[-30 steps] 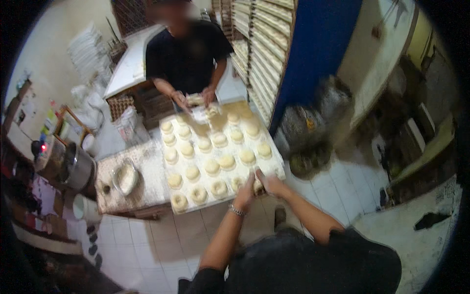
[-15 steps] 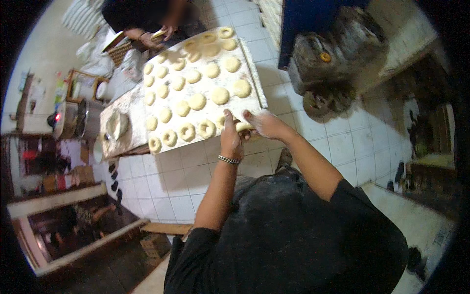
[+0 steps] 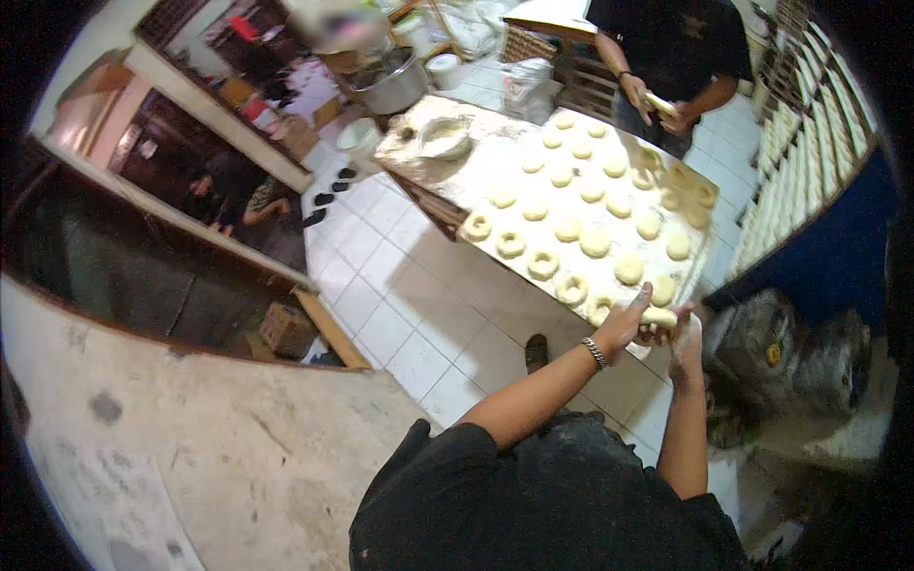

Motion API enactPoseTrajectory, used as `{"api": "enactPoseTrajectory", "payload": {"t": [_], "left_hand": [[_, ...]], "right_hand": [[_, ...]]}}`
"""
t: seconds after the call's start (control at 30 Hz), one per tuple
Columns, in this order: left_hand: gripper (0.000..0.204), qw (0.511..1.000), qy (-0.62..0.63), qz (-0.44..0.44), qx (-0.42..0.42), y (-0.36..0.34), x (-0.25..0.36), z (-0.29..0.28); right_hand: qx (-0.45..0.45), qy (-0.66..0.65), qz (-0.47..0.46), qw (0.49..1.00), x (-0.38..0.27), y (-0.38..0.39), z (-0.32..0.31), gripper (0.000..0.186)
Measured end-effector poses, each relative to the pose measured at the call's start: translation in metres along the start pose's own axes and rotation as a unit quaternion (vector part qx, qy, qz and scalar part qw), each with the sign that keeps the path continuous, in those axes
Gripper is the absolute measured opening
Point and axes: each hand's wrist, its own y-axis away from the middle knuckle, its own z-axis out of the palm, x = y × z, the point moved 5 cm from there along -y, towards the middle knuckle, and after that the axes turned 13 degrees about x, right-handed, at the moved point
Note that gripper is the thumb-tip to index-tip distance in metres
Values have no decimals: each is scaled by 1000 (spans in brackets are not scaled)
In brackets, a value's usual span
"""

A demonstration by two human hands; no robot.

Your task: The person shapes rounds of dough into rings by hand and places them back onto a wooden board.

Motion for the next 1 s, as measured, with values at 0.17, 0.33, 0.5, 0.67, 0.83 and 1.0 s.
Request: {"api": "enactPoseTrajectory", "payload": {"t": [0.17, 0.33, 0.5, 0.67, 0.83, 1.0], "left_hand": [[43, 962, 120, -113, -216, -16, -24, -32], [36, 951, -146, -27, -269, -7, -33, -87], [31, 916, -185, -45, -352, -17, -35, -71], [25, 975, -54, -188, -103, -55, -44, -78], [30, 983, 37, -176, -40, -63, -64, -63], [45, 974, -160, -161, -18, -26, -82, -97]], "right_hand": [[-168, 375, 60, 910, 15, -3, 9, 40], [-202, 235, 213, 927, 56, 40, 30, 26], [81, -107, 268, 954, 74, 37, 18, 17], [35, 144, 234, 961, 51, 15, 10, 17], [36, 214, 107, 970, 73, -47, 1, 31], [93, 352, 66, 929, 108, -62, -35, 50]]}}
